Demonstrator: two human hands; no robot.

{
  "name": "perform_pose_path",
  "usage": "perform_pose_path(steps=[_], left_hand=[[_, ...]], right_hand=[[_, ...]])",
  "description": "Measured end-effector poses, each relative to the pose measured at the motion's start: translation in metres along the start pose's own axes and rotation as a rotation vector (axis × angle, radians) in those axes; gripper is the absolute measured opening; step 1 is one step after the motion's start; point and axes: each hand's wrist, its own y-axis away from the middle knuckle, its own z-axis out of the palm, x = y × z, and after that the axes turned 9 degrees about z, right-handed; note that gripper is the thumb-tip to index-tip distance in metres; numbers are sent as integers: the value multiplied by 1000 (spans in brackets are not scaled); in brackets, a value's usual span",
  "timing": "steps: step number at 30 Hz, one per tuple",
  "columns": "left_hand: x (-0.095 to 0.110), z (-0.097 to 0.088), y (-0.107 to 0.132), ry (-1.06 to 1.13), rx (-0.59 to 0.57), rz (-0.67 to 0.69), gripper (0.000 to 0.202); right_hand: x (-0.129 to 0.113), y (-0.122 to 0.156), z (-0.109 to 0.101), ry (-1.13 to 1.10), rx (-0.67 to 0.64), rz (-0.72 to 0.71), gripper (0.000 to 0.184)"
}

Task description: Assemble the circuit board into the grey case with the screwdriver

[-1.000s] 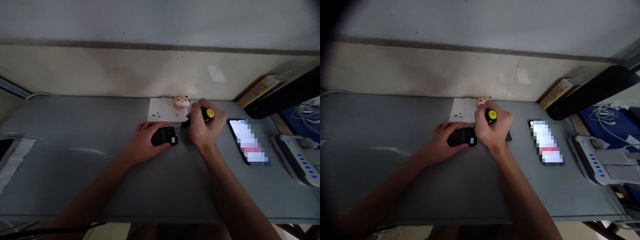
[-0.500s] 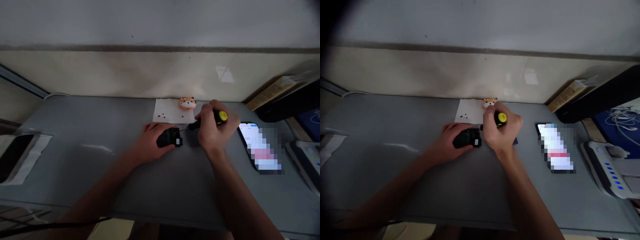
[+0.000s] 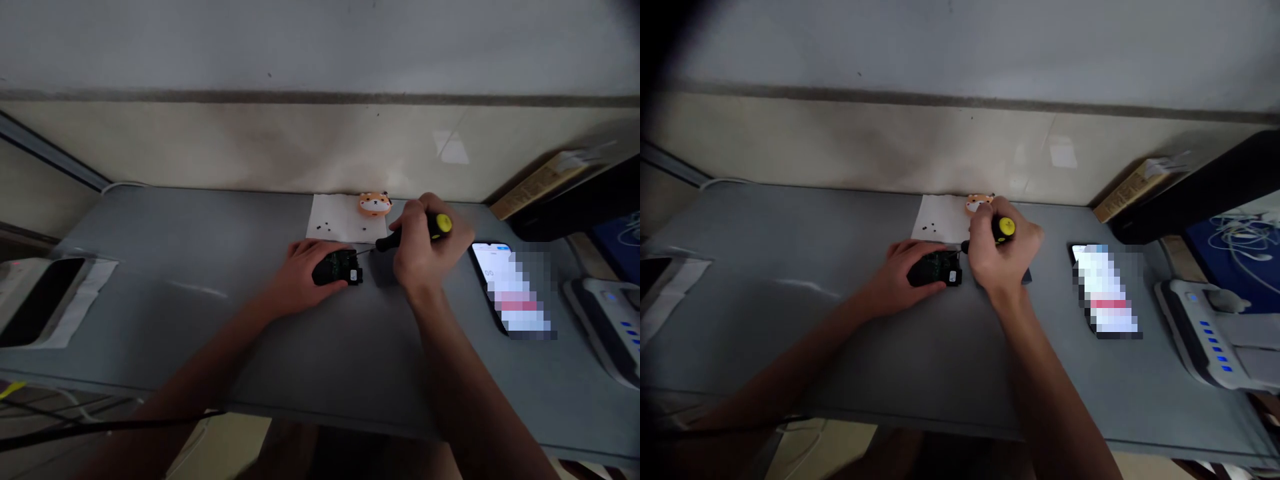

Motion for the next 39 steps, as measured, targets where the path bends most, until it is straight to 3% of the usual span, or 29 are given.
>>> perform_pose_path(steps=[25,39], left_hand=[[6,-4,0,-33,-34,-5,51],[-3,2,-1,-40,18,16,59]], right_hand=[[7,4,7,88,-158,-34,34],[11,7,10,131,-134,-146,33]])
